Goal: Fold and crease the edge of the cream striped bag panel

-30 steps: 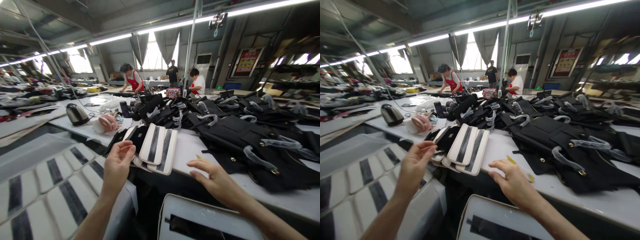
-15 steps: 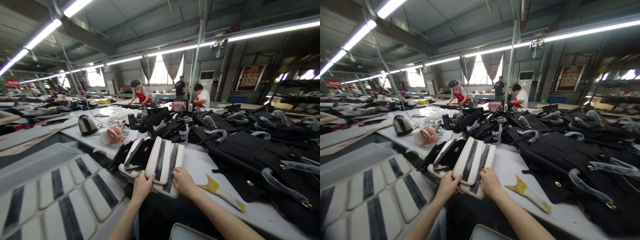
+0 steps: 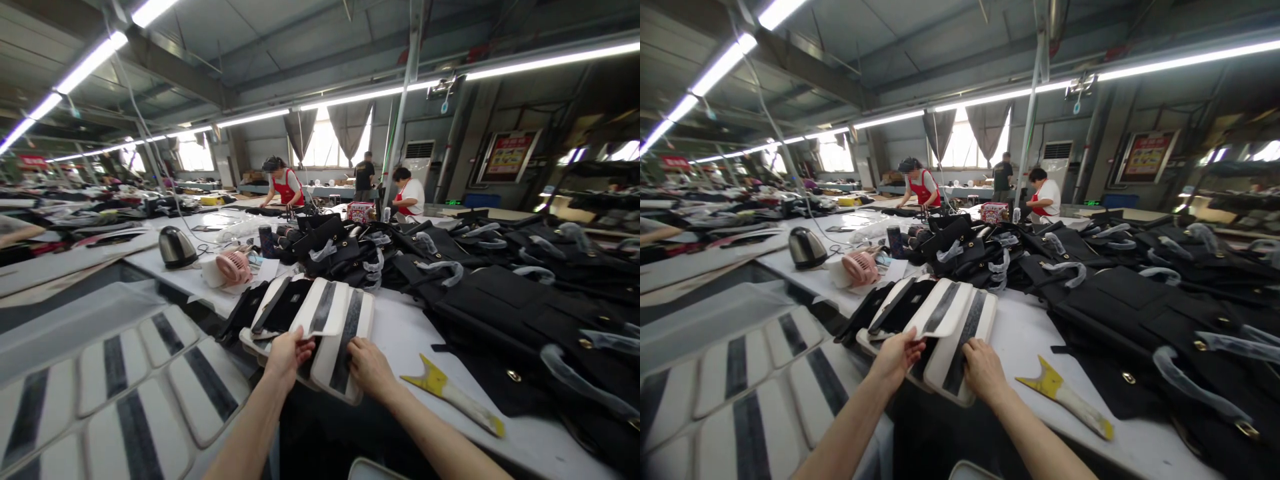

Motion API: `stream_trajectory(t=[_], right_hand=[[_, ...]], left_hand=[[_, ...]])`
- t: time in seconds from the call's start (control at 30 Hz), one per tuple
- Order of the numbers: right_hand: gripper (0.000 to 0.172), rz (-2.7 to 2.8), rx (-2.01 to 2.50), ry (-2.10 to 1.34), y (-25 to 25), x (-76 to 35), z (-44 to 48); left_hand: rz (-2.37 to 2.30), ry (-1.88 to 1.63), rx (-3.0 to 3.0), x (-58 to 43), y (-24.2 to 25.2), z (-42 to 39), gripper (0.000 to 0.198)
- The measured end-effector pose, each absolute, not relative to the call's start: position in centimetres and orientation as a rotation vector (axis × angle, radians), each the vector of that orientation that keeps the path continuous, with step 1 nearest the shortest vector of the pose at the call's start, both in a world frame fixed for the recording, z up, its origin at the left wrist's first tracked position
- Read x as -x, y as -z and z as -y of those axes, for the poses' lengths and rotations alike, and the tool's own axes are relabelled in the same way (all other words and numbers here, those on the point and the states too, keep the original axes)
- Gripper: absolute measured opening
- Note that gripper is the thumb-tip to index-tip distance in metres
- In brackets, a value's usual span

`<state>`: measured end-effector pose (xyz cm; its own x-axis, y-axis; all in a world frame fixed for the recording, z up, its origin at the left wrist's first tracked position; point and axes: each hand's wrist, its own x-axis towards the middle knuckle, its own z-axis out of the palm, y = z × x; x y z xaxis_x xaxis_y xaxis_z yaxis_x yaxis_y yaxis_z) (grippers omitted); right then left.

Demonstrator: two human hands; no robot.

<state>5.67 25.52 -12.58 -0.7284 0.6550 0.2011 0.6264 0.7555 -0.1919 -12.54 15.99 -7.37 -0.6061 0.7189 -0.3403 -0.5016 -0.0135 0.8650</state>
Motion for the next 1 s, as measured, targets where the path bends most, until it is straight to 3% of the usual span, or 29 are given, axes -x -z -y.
stream_trajectory(t=[0.27,0.5,0.63,0.87,1.0], right_hand=[[0.015,2.702,1.017,-0.112,12.0,-5.3,-25.5],[0.027,2.738,1.023,-0.142,11.2,-4.9,-25.6],[0.032,2.731,1.04,-0.22,11.3,-4.8,-25.8],[0.035,2.618,1.108,-0.544,10.7,-4.4,-25.9],[0.02,2.408,1.105,-0.975,8.2,-4.2,-25.8]], left_hand=[[-1.168,-1.907,-0.244,18.5,-1.3,-15.8,0.011],[-1.033,-2.136,-0.355,22.9,-3.9,-13.6,0.011],[-0.975,-2.28,-0.389,25.4,-5.6,-13.2,0.024],[-0.997,-2.321,-0.639,25.7,-10.1,-13.0,0.021],[-0.948,-2.303,-0.86,21.6,-10.2,-11.1,0.01]])
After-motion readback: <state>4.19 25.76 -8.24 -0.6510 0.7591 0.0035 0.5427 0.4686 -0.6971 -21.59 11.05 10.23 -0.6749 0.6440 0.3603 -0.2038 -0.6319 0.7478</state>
